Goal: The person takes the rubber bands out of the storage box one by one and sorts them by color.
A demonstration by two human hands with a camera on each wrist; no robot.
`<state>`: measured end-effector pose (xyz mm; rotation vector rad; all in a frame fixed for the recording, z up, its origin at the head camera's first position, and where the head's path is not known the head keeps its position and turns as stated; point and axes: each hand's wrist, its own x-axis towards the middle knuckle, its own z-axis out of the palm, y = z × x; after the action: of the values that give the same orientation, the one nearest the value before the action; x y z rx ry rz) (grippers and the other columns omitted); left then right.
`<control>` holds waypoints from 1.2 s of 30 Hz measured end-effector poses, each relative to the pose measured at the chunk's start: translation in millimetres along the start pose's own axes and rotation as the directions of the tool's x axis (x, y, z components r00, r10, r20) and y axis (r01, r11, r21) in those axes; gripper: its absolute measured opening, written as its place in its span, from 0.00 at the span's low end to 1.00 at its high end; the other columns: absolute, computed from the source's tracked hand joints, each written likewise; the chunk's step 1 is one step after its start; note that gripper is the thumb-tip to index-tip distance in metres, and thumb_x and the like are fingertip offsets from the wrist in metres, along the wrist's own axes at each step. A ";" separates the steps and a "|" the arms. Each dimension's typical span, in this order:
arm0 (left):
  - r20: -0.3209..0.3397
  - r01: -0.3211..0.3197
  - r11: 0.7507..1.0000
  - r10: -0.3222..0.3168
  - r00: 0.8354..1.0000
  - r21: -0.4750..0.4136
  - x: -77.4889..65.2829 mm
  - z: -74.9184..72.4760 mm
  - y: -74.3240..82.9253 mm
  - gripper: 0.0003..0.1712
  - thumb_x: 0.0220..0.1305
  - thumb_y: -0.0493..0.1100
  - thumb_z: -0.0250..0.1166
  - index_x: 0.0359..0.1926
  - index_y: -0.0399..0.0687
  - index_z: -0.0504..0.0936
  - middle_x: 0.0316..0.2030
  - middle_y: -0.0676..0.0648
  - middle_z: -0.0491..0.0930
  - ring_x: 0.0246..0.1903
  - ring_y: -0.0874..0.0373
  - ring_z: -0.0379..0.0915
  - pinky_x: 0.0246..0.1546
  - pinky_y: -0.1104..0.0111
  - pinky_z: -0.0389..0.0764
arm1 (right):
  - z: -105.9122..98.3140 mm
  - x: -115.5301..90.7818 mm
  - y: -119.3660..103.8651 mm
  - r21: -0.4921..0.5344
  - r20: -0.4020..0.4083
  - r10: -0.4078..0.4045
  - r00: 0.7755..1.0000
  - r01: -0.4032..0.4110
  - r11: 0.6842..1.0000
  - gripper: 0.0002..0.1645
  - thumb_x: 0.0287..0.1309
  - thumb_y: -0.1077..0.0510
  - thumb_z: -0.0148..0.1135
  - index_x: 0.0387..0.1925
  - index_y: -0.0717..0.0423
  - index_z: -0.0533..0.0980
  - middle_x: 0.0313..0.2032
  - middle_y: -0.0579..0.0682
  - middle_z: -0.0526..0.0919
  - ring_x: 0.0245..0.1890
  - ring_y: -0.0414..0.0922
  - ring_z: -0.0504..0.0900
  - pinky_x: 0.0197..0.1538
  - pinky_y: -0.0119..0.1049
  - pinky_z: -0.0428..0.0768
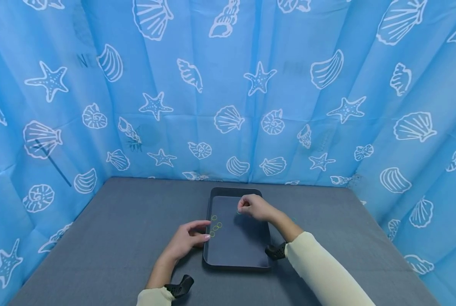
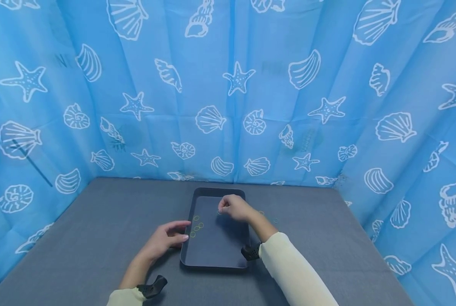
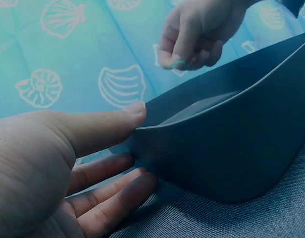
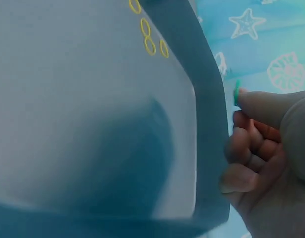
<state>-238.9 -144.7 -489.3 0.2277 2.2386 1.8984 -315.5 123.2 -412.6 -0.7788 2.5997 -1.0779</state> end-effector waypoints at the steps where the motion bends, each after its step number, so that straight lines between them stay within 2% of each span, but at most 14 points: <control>1: 0.001 -0.001 1.000 0.001 1.000 0.001 -0.1 0.0 -0.3 0.28 0.60 0.42 0.70 0.61 0.43 0.77 0.54 0.38 0.74 0.39 0.53 0.78 0.41 0.60 0.81 | -1.6 -1.0 1.1 -0.003 -0.024 0.011 1.000 -0.011 1.000 0.05 0.66 0.66 0.57 0.33 0.61 0.76 0.27 0.49 0.76 0.25 0.43 0.70 0.31 0.36 0.71; 4: 0.002 -0.004 1.000 0.004 1.000 0.005 0.1 0.3 -0.9 0.27 0.61 0.41 0.70 0.61 0.43 0.77 0.54 0.38 0.74 0.39 0.53 0.78 0.41 0.60 0.81 | -5.1 -4.5 6.9 -0.025 -0.097 0.026 0.995 -0.029 0.999 0.04 0.65 0.65 0.59 0.32 0.59 0.76 0.28 0.47 0.76 0.27 0.43 0.71 0.33 0.37 0.72; 8: 0.000 -0.003 1.000 0.003 1.000 0.010 -0.1 1.1 -0.1 0.28 0.60 0.41 0.70 0.61 0.43 0.77 0.55 0.38 0.74 0.39 0.53 0.78 0.41 0.60 0.81 | -11.1 -11.1 17.4 -0.007 -0.157 0.033 0.987 -0.035 0.999 0.04 0.64 0.64 0.60 0.32 0.60 0.77 0.27 0.48 0.77 0.26 0.43 0.72 0.32 0.37 0.72; 15: -0.004 -0.008 1.000 0.008 1.000 0.011 0.0 2.2 0.4 0.28 0.60 0.42 0.70 0.61 0.43 0.77 0.54 0.38 0.74 0.39 0.53 0.78 0.40 0.60 0.81 | -24.8 -25.8 38.8 0.045 -0.211 0.069 0.975 -0.061 0.997 0.04 0.65 0.65 0.58 0.34 0.63 0.76 0.29 0.56 0.78 0.26 0.46 0.71 0.32 0.39 0.71; 24: -0.011 0.003 1.000 -0.003 1.000 0.009 -0.2 1.0 0.1 0.28 0.60 0.43 0.70 0.61 0.45 0.77 0.55 0.38 0.74 0.39 0.53 0.78 0.41 0.60 0.81 | -34.1 -44.6 74.6 0.044 -0.253 0.108 0.961 -0.100 0.994 0.05 0.66 0.67 0.56 0.33 0.66 0.76 0.30 0.59 0.78 0.27 0.46 0.72 0.32 0.38 0.72; 30: -0.020 0.006 1.000 -0.006 1.000 0.011 -0.8 1.8 -0.1 0.28 0.60 0.42 0.70 0.61 0.44 0.76 0.56 0.37 0.73 0.39 0.53 0.78 0.41 0.59 0.81 | -39.6 -55.0 88.4 0.053 -0.269 0.148 0.952 -0.139 0.989 0.05 0.65 0.68 0.56 0.33 0.66 0.75 0.31 0.54 0.79 0.31 0.48 0.74 0.35 0.40 0.73; 36: -0.024 0.006 1.000 -0.005 1.000 0.020 -0.4 2.6 0.5 0.27 0.61 0.41 0.69 0.61 0.44 0.77 0.55 0.38 0.74 0.39 0.53 0.78 0.40 0.59 0.81 | -43.4 -64.7 99.1 0.052 -0.295 0.176 0.939 -0.168 0.984 0.04 0.65 0.68 0.57 0.34 0.67 0.76 0.32 0.55 0.79 0.31 0.46 0.75 0.35 0.40 0.74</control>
<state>-237.8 -142.2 -489.2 0.2026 2.2725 1.8869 -316.8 242.9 -452.0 -0.3956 2.8274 -1.2576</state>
